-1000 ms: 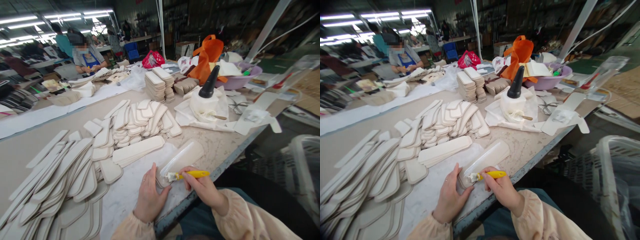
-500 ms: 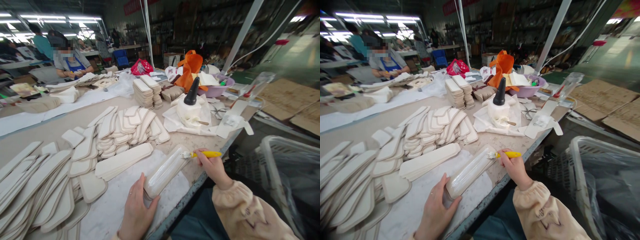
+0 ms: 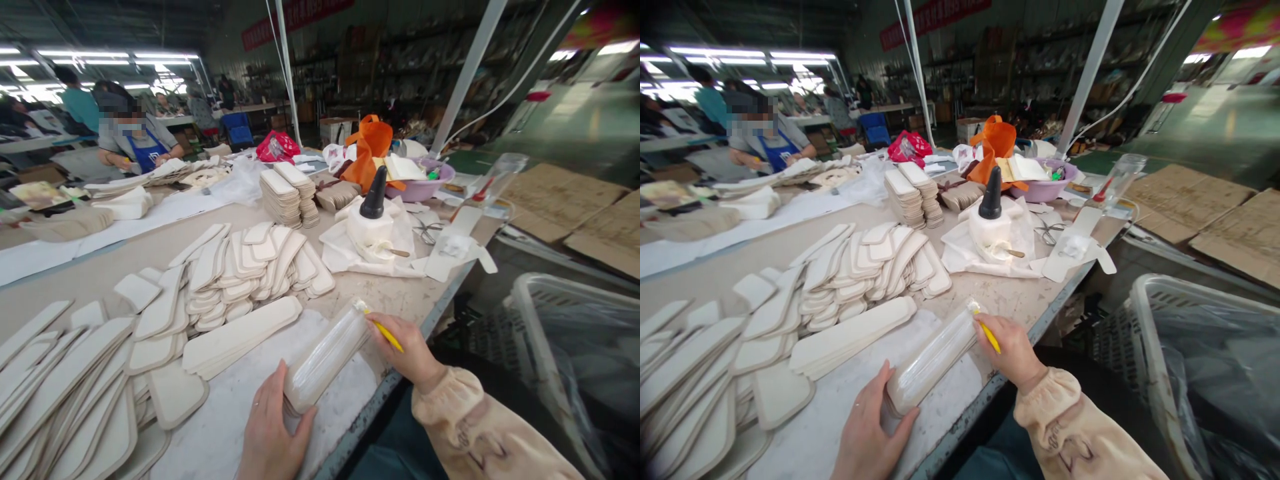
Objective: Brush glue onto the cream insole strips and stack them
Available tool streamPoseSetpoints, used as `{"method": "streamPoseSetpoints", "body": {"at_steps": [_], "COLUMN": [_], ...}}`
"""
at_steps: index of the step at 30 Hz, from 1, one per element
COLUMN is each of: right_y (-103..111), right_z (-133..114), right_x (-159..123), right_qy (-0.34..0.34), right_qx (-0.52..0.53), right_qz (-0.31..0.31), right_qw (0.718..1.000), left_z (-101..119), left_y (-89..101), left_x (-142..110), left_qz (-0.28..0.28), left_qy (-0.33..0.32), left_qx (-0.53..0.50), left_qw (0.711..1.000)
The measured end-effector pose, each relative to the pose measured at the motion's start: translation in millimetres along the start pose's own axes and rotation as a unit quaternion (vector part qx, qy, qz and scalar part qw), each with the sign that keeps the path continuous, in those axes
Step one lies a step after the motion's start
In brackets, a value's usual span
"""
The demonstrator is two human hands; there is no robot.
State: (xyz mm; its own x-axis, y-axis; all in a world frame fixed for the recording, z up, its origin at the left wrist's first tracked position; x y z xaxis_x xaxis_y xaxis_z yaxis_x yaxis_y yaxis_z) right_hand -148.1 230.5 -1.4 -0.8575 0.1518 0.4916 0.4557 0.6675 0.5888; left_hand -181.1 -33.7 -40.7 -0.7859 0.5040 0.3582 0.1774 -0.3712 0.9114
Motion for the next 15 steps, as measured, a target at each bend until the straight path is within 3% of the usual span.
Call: {"method": "streamPoseSetpoints", "body": {"at_steps": [4, 7, 11, 15], "right_y": [-12, -4, 11, 0], "right_z": [-21, -25, -16, -24], "right_x": [-3, -7, -12, -19], "right_qy": [0.036, 0.051, 0.046, 0.042], "right_qx": [0.019, 0.036, -0.036, 0.004], "right_qz": [-0.033, -0.007, 0.036, -0.011], "right_qw": [0.999, 0.998, 0.998, 0.999], "left_z": [-1, -1, -2, -3], "left_y": [-1.4, -1.6, -1.8, -3.7], "left_x": [-1, -2, -2, -1], "left_qz": [0.013, 0.017, 0.019, 0.007], "left_qy": [-0.015, -0.018, -0.022, -0.009], "left_qx": [0.009, 0.017, 0.018, 0.003], "left_qw": [1.000, 1.000, 0.999, 1.000]}}
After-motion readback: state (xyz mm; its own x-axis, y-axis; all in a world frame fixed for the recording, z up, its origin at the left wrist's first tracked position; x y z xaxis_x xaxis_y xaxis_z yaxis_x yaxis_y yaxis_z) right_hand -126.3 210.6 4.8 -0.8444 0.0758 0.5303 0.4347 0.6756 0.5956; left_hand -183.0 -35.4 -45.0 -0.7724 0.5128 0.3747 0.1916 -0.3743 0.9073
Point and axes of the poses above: each hand's wrist, its own x-axis towards the middle knuckle, its own y-axis out of the back of the hand, z = x × y, the point moved 8 cm from there along x, towards the middle knuckle, and after that the axes turned 9 degrees about x, right-handed, at the moved point
